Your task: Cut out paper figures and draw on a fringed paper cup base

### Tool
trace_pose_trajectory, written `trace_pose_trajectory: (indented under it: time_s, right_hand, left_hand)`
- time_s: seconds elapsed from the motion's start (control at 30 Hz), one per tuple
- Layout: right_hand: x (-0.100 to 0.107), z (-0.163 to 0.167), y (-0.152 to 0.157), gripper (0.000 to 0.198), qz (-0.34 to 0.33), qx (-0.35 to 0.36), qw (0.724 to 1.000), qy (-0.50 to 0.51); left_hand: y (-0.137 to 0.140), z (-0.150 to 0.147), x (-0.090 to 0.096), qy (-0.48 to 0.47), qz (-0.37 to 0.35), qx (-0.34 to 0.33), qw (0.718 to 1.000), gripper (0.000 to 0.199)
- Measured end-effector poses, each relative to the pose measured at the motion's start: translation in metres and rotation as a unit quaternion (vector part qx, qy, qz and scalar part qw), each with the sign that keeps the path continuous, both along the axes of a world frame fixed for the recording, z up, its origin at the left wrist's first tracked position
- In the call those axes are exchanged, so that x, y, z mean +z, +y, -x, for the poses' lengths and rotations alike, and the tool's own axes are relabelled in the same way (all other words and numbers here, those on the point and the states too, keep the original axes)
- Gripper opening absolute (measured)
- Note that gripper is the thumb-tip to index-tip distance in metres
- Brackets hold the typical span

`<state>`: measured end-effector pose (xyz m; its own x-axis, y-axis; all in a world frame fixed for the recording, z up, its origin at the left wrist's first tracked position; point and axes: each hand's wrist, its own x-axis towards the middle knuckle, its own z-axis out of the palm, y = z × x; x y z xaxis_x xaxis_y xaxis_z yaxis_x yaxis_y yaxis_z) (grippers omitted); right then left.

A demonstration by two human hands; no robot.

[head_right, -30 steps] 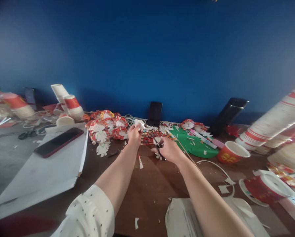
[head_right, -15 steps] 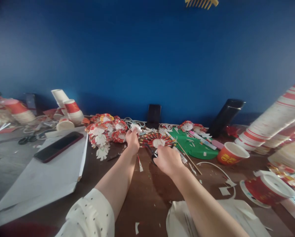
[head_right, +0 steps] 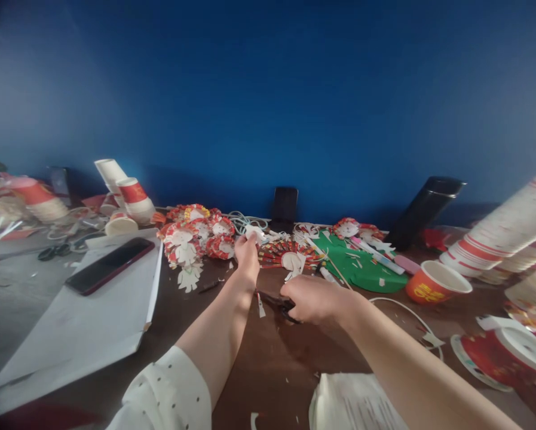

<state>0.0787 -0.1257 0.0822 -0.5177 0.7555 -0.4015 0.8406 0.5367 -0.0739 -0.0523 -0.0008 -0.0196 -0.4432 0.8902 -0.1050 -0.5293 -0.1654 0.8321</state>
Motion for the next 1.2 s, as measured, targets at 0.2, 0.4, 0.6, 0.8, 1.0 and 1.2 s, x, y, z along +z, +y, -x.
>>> trace_pose_trajectory:
  time_s: [0.2, 0.4, 0.6, 0.8, 1.0, 1.2]
  right_hand:
    - [-0.005, 0.014, -0.018, 0.022, -0.054, -0.045, 0.995, -0.066]
    - [0.015, 0.002, -0.007, 0.018, 0.032, 0.026, 0.997, 0.060]
    - [-0.007, -0.024, 0.103, 0.036, -0.213, -0.090, 0.960, 0.156]
    - [-0.037, -0.047, 0.163, 0.039, -0.275, -0.112, 0.945, 0.136]
    - [-0.026, -0.049, 0.171, 0.040, -0.291, -0.118, 0.941, 0.126]
    - [-0.026, -0.043, 0.168, 0.039, -0.288, -0.152, 0.936, 0.137]
  left_hand:
    - [0.001, -0.002, -0.001, 0.033, 0.014, -0.006, 0.999, 0.021]
    - [0.002, -0.003, -0.001, 0.060, 0.017, -0.011, 0.998, 0.021]
    - [0.006, -0.006, 0.001, 0.065, 0.030, -0.020, 0.997, 0.020]
    - [0.008, -0.007, -0.001, 0.072, 0.032, -0.042, 0.996, 0.020]
    - [0.005, -0.008, 0.001, 0.089, 0.029, -0.050, 0.994, 0.015]
    - [0.009, -0.007, -0.004, 0.116, 0.032, -0.061, 0.991, 0.015]
